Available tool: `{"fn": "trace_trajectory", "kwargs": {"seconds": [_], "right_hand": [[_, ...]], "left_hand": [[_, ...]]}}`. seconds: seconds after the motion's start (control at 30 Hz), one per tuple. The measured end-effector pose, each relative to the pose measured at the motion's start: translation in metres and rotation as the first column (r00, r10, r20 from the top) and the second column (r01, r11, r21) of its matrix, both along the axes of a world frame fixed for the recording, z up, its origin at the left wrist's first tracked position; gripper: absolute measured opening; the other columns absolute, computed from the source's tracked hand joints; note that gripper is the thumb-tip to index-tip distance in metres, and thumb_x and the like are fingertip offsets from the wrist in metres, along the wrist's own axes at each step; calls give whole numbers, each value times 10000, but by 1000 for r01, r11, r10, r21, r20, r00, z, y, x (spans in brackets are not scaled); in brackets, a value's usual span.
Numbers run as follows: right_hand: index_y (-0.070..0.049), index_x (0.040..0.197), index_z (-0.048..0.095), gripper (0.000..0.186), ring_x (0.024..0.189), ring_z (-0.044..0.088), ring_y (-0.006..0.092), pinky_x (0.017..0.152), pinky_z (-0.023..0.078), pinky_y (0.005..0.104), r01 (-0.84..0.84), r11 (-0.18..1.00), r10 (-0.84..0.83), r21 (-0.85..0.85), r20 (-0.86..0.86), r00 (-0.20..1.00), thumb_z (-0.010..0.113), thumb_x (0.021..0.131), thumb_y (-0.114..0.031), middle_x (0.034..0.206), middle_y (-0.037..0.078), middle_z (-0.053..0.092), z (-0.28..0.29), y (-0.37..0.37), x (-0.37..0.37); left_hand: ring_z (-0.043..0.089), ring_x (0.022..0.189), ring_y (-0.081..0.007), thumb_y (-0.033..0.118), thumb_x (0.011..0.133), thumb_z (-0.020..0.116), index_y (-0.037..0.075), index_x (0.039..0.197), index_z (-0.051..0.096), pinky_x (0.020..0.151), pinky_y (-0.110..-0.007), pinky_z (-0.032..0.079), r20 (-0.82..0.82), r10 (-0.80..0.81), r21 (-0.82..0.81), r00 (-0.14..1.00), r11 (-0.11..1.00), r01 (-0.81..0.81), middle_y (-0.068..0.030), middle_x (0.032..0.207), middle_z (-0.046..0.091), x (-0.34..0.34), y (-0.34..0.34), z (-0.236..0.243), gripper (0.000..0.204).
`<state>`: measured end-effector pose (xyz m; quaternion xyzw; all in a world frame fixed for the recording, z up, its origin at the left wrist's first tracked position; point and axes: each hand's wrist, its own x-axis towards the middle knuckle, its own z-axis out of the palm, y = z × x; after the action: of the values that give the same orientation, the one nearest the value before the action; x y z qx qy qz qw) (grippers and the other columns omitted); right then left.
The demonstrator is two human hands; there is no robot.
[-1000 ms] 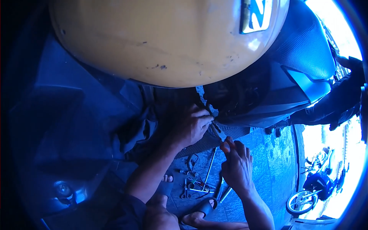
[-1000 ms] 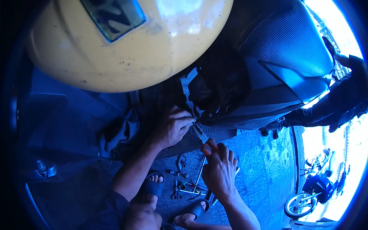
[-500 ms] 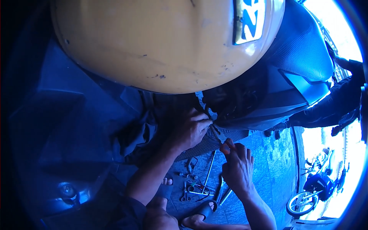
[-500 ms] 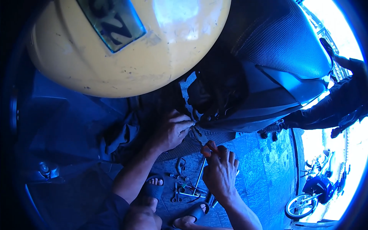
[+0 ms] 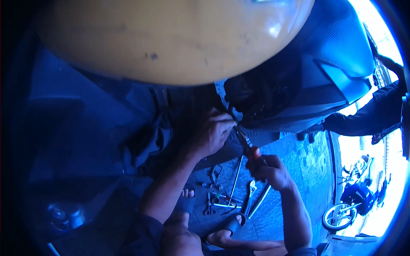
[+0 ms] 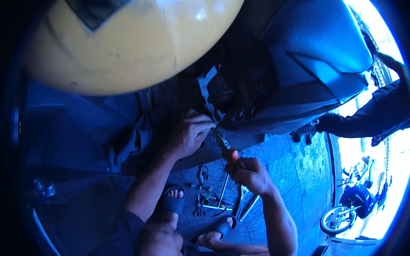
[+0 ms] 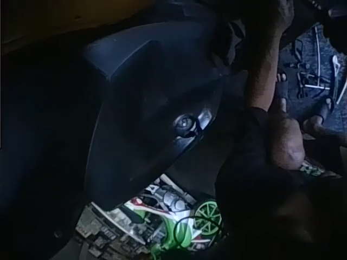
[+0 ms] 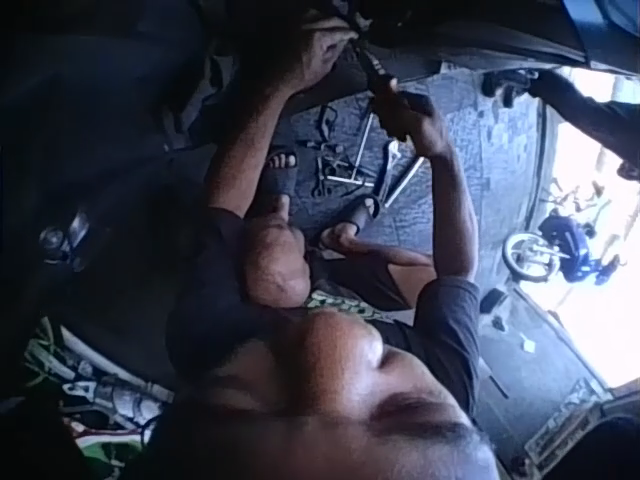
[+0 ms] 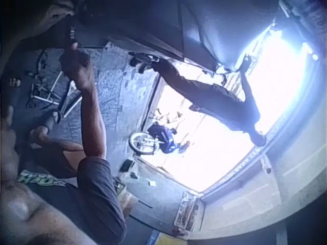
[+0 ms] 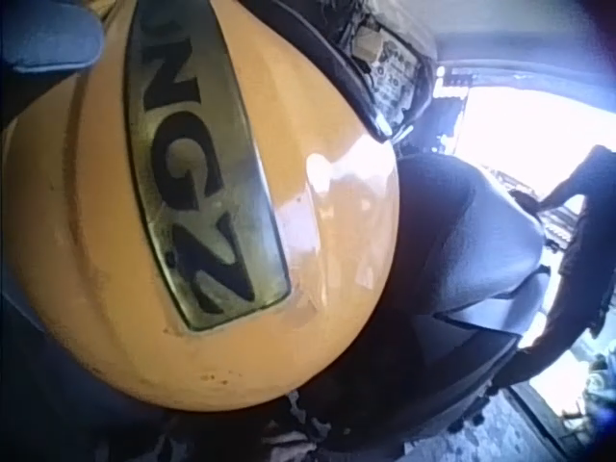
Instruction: Repairing or maintaining motorcycle electrical components and body panels.
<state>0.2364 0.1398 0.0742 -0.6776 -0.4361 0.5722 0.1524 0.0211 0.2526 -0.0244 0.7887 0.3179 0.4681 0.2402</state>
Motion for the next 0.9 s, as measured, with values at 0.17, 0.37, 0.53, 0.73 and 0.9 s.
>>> {"fn": "trace_trajectory", "kwargs": {"seconds": [0.17,0.37,0.53,0.73,0.9], "right_hand": [[13,1065,640,419,866,661,352,720,559,442,108,923,-380,-370,-921,87,657,681,-155,1079,229,639,-76,-23,10],[63,1000,634,368,963,665,399,760,573,497,296,930,-336,-218,-831,443,662,697,-142,1177,286,623,-77,-56,-8],[85,1022,652,286,927,684,316,764,557,377,228,964,-258,-139,-704,662,666,842,-137,1065,244,661,-76,-132,25],[34,1065,684,260,790,646,159,685,500,309,149,869,-326,-471,-320,889,672,855,-119,912,74,680,-121,-216,-12],[-152,1145,690,333,679,647,242,615,491,419,10,965,38,-264,175,984,708,906,-383,874,71,731,-224,-290,-63]], "left_hand": [[623,977,-317,-7,854,661,2,1036,737,880,-411,518,73,-34,-97,997,994,41,-113,1033,699,13,-4,-5,198],[621,976,-317,42,885,658,4,987,718,847,-401,516,66,-1,-156,998,988,11,-113,1008,687,4,-7,-7,124],[653,881,-263,78,918,629,-1,973,695,789,-361,520,53,-18,-273,998,962,32,-120,958,689,7,-5,-2,118],[673,909,-142,86,965,581,-9,992,700,824,-300,526,181,-83,-598,980,781,177,-96,960,726,-2,1,1,155],[664,918,-104,117,989,608,-15,1024,719,838,-260,522,263,-104,-690,959,674,262,-61,961,730,-3,10,6,176]]}}
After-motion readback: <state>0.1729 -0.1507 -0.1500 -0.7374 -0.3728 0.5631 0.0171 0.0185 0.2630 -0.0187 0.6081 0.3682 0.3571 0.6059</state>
